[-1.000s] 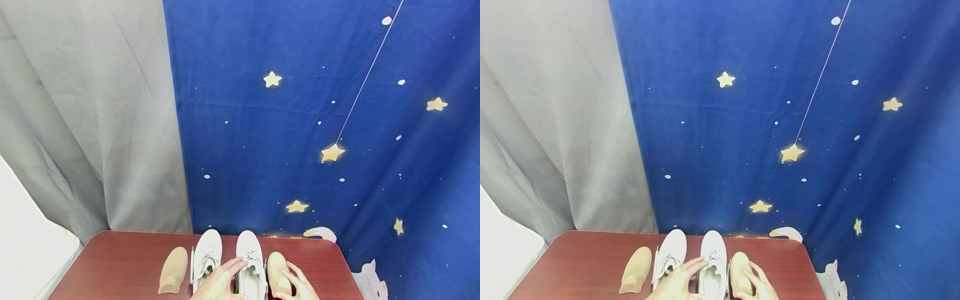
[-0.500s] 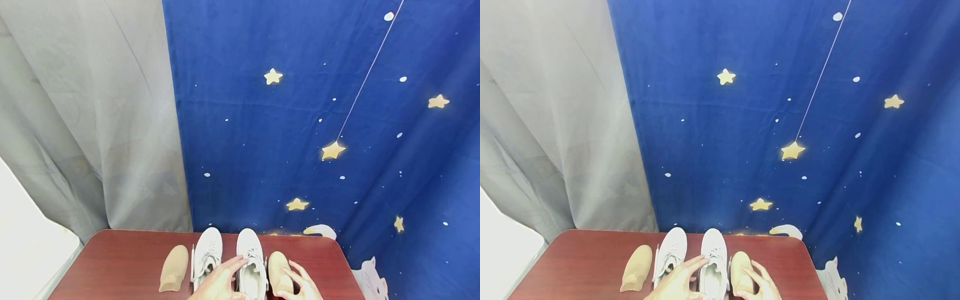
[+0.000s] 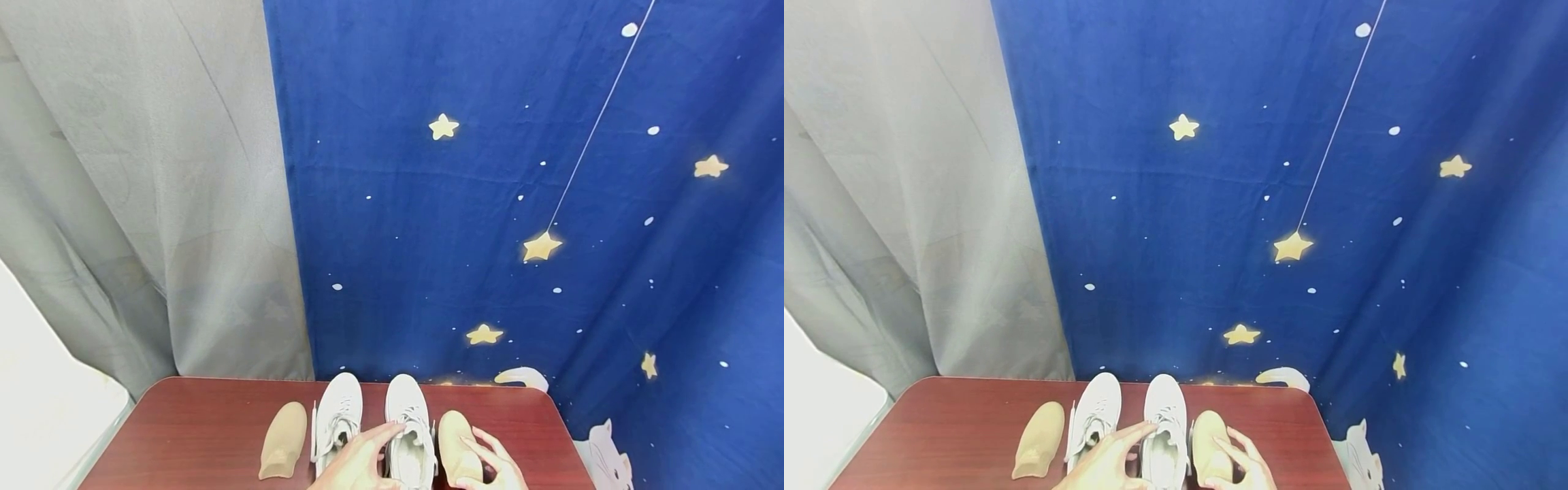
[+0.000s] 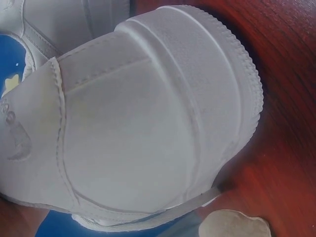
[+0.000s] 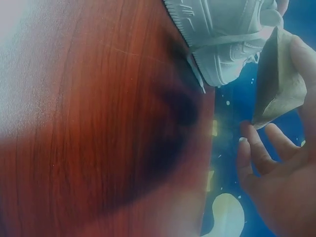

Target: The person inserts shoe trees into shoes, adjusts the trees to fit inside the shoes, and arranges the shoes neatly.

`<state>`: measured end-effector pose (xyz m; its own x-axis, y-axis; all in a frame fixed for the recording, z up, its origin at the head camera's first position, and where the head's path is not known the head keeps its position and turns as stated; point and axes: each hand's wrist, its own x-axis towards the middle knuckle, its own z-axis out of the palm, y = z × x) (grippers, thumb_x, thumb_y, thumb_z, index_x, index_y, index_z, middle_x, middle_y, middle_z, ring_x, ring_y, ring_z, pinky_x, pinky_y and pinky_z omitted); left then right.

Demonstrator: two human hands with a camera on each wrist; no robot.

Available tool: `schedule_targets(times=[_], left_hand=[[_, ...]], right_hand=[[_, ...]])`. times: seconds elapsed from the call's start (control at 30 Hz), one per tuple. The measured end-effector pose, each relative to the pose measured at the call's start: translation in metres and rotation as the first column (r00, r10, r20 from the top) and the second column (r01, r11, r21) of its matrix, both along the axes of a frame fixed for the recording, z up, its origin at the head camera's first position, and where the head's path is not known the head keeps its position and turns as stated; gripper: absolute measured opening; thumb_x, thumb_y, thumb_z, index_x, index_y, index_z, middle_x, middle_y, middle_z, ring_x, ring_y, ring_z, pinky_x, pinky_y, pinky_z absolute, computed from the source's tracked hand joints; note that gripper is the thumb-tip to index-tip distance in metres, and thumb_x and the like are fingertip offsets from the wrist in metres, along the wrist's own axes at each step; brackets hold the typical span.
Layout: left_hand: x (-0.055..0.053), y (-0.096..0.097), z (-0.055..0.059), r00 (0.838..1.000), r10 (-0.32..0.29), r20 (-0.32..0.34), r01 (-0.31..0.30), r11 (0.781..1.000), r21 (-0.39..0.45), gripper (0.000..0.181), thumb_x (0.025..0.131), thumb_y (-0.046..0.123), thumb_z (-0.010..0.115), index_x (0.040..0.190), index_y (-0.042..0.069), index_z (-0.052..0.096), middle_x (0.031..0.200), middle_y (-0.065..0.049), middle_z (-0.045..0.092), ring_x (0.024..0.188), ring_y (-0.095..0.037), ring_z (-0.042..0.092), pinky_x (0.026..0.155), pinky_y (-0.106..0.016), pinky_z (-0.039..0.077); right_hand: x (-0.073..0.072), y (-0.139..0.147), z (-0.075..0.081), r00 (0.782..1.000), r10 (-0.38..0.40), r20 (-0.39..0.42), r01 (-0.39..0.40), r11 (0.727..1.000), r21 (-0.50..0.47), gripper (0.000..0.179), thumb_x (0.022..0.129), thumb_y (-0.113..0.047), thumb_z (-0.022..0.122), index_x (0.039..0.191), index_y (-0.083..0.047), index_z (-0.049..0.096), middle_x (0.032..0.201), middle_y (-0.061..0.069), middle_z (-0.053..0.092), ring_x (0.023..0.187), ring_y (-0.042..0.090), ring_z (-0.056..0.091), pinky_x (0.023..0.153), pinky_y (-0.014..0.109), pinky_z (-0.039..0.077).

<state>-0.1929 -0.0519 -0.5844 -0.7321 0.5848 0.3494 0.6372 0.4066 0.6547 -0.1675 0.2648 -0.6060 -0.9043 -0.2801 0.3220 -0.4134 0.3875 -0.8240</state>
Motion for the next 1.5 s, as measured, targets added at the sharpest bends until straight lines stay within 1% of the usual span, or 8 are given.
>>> schedule_targets(times=[0.2, 0.43, 0.53, 0.87, 1.1, 1.2, 1.33, 1.5], left_hand=[[-0.001, 0.000, -0.001, 0.999, -0.011, 0.035, 0.011, 1.000, 0.012, 0.083, 0.067, 0.051, 0.073, 0.136, 0.017, 0.041, 0.131, -0.001, 0.048, 0.110, -0.010, 0.051, 0.067, -0.020, 0.051], [-0.001, 0.000, -0.002, 0.999, -0.018, 0.043, 0.018, 1.000, 0.003, 0.086, 0.067, 0.055, 0.071, 0.137, 0.017, 0.039, 0.133, -0.001, 0.046, 0.116, -0.013, 0.047, 0.068, -0.018, 0.050], [-0.002, 0.000, -0.002, 0.999, -0.020, 0.048, 0.019, 1.000, 0.009, 0.086, 0.067, 0.055, 0.071, 0.137, 0.018, 0.039, 0.133, -0.001, 0.046, 0.116, -0.013, 0.047, 0.068, -0.018, 0.050], [-0.003, -0.003, -0.002, 0.993, -0.053, 0.107, 0.047, 0.997, 0.058, 0.087, 0.066, 0.048, 0.076, 0.137, 0.016, 0.039, 0.134, -0.003, 0.044, 0.117, -0.012, 0.045, 0.069, -0.020, 0.051], [-0.005, -0.004, 0.000, 0.984, -0.086, 0.158, 0.073, 0.994, 0.085, 0.085, 0.065, 0.040, 0.079, 0.136, 0.015, 0.040, 0.134, -0.004, 0.044, 0.118, -0.014, 0.045, 0.068, -0.021, 0.051], [-0.005, -0.004, 0.001, 0.982, -0.093, 0.166, 0.077, 0.992, 0.102, 0.084, 0.065, 0.042, 0.077, 0.136, 0.013, 0.041, 0.134, -0.006, 0.045, 0.118, -0.016, 0.045, 0.069, -0.022, 0.051], [-0.006, -0.004, 0.002, 0.981, -0.096, 0.169, 0.078, 0.991, 0.112, 0.083, 0.066, 0.041, 0.077, 0.135, 0.012, 0.042, 0.134, -0.008, 0.044, 0.118, -0.017, 0.045, 0.070, -0.021, 0.051], [-0.005, -0.004, 0.000, 0.981, -0.076, 0.181, 0.060, 0.994, 0.093, 0.081, 0.065, 0.028, 0.081, 0.135, 0.016, 0.042, 0.134, -0.007, 0.044, 0.116, -0.016, 0.047, 0.066, -0.018, 0.050]], right_hand=[[0.004, -0.001, 0.010, 0.998, 0.034, 0.043, -0.031, 0.997, -0.072, 0.067, 0.067, -0.012, 0.080, 0.127, -0.001, 0.052, 0.133, 0.022, 0.035, 0.111, 0.003, 0.048, 0.079, 0.023, 0.048], [0.003, 0.002, 0.011, 0.960, 0.212, -0.181, -0.225, 0.973, -0.055, 0.062, 0.069, 0.005, 0.073, 0.127, 0.006, 0.049, 0.130, 0.031, 0.032, 0.116, 0.007, 0.046, 0.081, 0.022, 0.046], [0.002, 0.002, 0.013, 0.950, 0.250, -0.187, -0.266, 0.962, -0.066, 0.063, 0.069, 0.008, 0.071, 0.127, 0.008, 0.047, 0.128, 0.034, 0.031, 0.116, 0.008, 0.046, 0.082, 0.022, 0.046], [-0.001, -0.002, 0.019, 0.870, 0.469, -0.152, -0.493, 0.835, -0.244, 0.061, 0.072, 0.015, 0.060, 0.128, 0.016, 0.038, 0.142, 0.015, 0.025, 0.119, 0.017, 0.046, 0.084, 0.030, 0.047], [-0.016, 0.015, -0.025, 0.851, 0.521, -0.065, -0.513, 0.798, -0.315, 0.053, 0.081, 0.014, 0.045, 0.134, 0.008, 0.038, 0.144, 0.019, 0.021, 0.120, 0.027, 0.044, 0.084, 0.039, 0.047], [-0.022, 0.020, -0.040, 0.835, 0.538, -0.116, -0.548, 0.793, -0.267, 0.046, 0.087, 0.006, 0.043, 0.133, 0.010, 0.036, 0.144, 0.021, 0.019, 0.118, 0.030, 0.046, 0.081, 0.039, 0.049], [-0.016, 0.011, -0.024, 0.827, 0.524, -0.205, -0.560, 0.803, -0.205, 0.045, 0.092, -0.008, 0.045, 0.132, 0.011, 0.037, 0.141, 0.027, 0.021, 0.110, 0.027, 0.053, 0.073, 0.034, 0.052], [0.001, -0.009, 0.021, 0.831, 0.521, -0.194, -0.552, 0.816, -0.174, 0.054, 0.079, 0.012, 0.050, 0.131, 0.009, 0.040, 0.141, 0.021, 0.026, 0.108, 0.019, 0.055, 0.072, 0.031, 0.052]])
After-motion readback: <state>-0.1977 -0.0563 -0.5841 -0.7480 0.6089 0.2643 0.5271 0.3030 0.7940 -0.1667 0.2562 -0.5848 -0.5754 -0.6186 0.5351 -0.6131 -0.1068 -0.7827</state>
